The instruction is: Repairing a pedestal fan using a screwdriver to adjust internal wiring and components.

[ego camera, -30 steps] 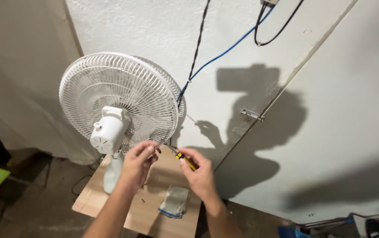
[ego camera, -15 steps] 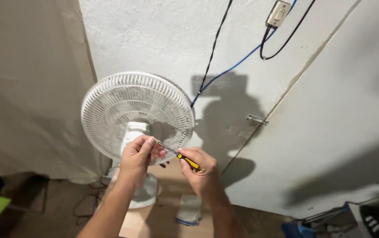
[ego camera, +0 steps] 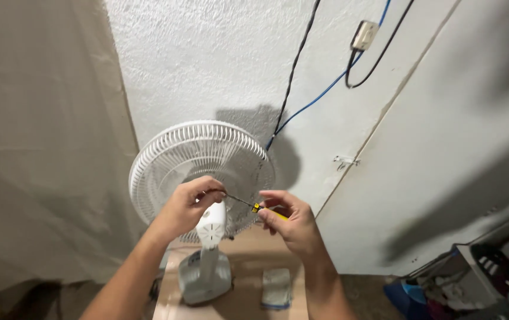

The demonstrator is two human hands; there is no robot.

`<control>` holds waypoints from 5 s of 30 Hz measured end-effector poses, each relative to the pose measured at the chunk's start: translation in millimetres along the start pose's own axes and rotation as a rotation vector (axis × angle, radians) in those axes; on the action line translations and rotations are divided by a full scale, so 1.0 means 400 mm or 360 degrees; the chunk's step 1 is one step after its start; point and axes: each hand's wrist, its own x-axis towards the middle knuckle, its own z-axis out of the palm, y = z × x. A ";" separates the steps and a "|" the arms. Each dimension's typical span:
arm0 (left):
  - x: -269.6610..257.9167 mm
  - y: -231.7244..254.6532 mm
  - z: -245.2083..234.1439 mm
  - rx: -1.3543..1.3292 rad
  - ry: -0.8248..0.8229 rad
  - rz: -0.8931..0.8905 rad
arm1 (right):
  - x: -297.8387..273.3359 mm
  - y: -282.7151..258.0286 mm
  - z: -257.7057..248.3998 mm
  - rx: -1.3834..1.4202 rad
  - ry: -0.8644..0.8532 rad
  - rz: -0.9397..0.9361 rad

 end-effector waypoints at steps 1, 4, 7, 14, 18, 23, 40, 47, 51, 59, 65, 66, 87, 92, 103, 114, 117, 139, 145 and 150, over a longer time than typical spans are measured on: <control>0.020 0.015 -0.011 -0.0011 -0.0007 0.0021 | 0.011 -0.003 0.002 -0.0015 0.0014 -0.0014; 0.071 0.035 -0.031 0.0519 -0.0118 0.0142 | 0.038 -0.010 0.003 -0.0150 0.0229 -0.0141; 0.120 0.024 -0.052 0.0593 -0.0237 0.0317 | 0.063 -0.020 0.016 -0.0109 0.0345 -0.0394; 0.296 -0.011 -0.128 0.1066 -0.0488 0.0659 | 0.121 -0.048 0.129 -0.0028 0.0775 -0.0540; 0.404 -0.083 -0.158 0.1036 -0.0558 0.0846 | 0.173 -0.040 0.221 -0.0264 0.1072 -0.0660; 0.460 -0.115 -0.179 0.1101 -0.0683 0.0775 | 0.222 -0.018 0.300 -0.0373 0.1301 -0.0664; 0.447 -0.151 -0.175 0.1029 -0.0394 0.0516 | 0.294 0.048 0.336 -0.0471 0.1464 -0.0740; 0.442 -0.146 -0.168 0.1091 -0.0373 0.0474 | 0.306 0.076 0.325 -0.0414 0.1467 -0.0699; 0.444 -0.148 -0.171 0.1109 -0.0365 0.0480 | 0.314 0.084 0.325 -0.0356 0.1443 -0.0703; 0.450 -0.152 -0.172 0.1083 -0.0379 0.0425 | 0.324 0.092 0.334 -0.0472 0.1450 -0.0765; 0.450 -0.146 -0.166 0.1102 -0.0409 0.0371 | 0.314 0.043 0.369 -0.0894 0.1458 -0.0940; 0.453 -0.146 -0.165 0.1098 -0.0414 0.0371 | 0.313 0.034 0.374 -0.0999 0.1454 -0.0997; 0.437 -0.138 -0.165 0.1195 -0.0308 0.0440 | 0.301 -0.018 0.354 -0.1479 0.1436 -0.0899; 0.432 -0.135 -0.155 0.1193 -0.0314 0.0466 | 0.302 -0.002 0.360 -0.1774 0.1526 -0.0520; 0.430 -0.131 -0.158 0.1236 -0.0308 0.0493 | 0.292 -0.023 0.370 -0.1349 0.1346 -0.0613; 0.430 -0.128 -0.160 0.1264 -0.0295 0.0456 | 0.295 -0.026 0.365 -0.1587 0.1458 -0.0625; 0.429 -0.123 -0.161 0.1272 -0.0303 0.0435 | 0.292 -0.025 0.364 -0.1510 0.1363 -0.0644; 0.433 -0.130 -0.160 0.1264 -0.0253 0.0484 | 0.300 -0.069 0.376 -0.1734 0.1381 0.0089; 0.427 -0.132 -0.155 0.1274 -0.0284 0.0501 | 0.305 -0.044 0.370 -0.1776 0.1424 0.0015; 0.435 -0.137 -0.156 0.1246 -0.0253 0.0476 | 0.308 -0.042 0.387 -0.1728 0.1373 -0.0296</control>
